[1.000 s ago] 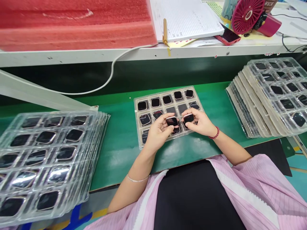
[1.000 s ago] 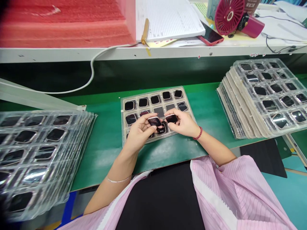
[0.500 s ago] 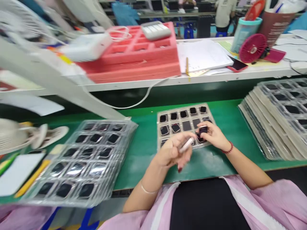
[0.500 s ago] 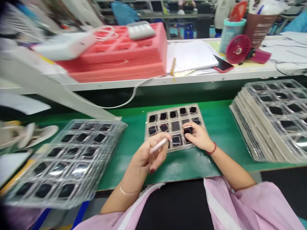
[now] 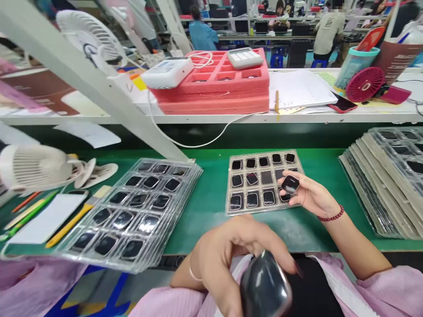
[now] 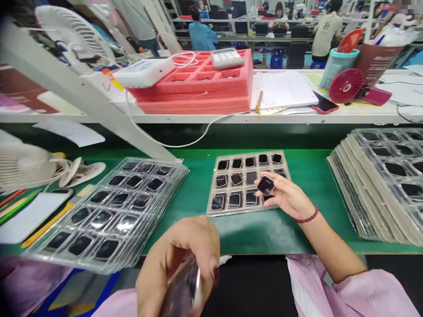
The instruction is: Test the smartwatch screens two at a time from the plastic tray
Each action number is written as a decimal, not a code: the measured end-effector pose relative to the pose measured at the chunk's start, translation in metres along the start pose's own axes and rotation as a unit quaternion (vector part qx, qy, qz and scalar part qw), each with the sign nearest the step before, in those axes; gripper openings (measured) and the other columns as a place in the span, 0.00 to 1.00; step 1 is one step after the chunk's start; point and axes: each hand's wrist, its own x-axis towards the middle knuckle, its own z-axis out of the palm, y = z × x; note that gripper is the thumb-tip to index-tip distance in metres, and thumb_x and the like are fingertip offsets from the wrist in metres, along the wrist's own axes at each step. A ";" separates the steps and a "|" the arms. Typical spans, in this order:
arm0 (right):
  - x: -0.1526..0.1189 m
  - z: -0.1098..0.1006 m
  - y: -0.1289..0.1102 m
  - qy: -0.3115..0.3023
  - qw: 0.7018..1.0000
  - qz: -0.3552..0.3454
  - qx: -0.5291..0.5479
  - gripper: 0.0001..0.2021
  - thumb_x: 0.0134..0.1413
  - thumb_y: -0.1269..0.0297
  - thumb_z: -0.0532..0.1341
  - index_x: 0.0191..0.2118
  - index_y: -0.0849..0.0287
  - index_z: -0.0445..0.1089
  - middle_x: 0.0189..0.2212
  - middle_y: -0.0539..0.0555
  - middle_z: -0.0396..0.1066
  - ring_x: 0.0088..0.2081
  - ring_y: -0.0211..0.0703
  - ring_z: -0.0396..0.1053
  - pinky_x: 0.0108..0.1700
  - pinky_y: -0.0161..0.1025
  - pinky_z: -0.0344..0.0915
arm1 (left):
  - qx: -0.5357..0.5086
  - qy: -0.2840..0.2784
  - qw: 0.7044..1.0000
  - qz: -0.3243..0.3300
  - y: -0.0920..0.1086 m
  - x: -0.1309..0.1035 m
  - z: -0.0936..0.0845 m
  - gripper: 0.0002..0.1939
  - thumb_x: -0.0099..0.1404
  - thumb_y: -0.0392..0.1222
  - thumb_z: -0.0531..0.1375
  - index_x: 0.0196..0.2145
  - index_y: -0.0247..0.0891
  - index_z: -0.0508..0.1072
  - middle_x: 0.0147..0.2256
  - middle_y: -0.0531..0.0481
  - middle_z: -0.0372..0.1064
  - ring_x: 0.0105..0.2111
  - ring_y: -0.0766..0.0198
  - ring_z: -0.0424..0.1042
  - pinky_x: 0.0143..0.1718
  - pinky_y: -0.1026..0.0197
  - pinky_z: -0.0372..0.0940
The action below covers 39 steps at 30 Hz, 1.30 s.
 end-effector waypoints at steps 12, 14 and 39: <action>-0.044 0.106 -0.030 -0.259 0.949 0.158 0.085 0.36 0.36 0.46 0.76 0.48 0.62 0.67 0.34 0.50 0.68 0.27 0.33 0.70 0.28 0.30 0.70 | 0.179 0.423 0.887 0.036 -0.019 0.029 -0.084 0.28 0.54 0.44 0.71 0.52 0.40 0.70 0.39 0.45 0.77 0.28 0.63 0.75 0.24 0.65 0.65; -0.046 0.107 -0.027 -0.252 0.953 0.147 0.081 0.36 0.35 0.45 0.76 0.48 0.63 0.68 0.36 0.52 0.69 0.30 0.33 0.70 0.29 0.29 0.68 | 0.181 0.431 0.883 0.035 -0.022 0.028 -0.086 0.28 0.55 0.45 0.70 0.52 0.38 0.70 0.38 0.44 0.77 0.28 0.61 0.75 0.25 0.64 0.65; 0.011 0.002 0.015 0.031 0.961 -0.093 -0.259 0.15 0.62 0.59 0.61 0.50 0.61 0.69 0.42 0.58 0.78 0.33 0.37 0.78 0.32 0.31 0.74 | 0.247 0.421 0.869 0.088 -0.035 0.043 -0.081 0.15 0.58 0.44 0.67 0.42 0.36 0.75 0.30 0.50 0.73 0.27 0.62 0.76 0.24 0.65 0.67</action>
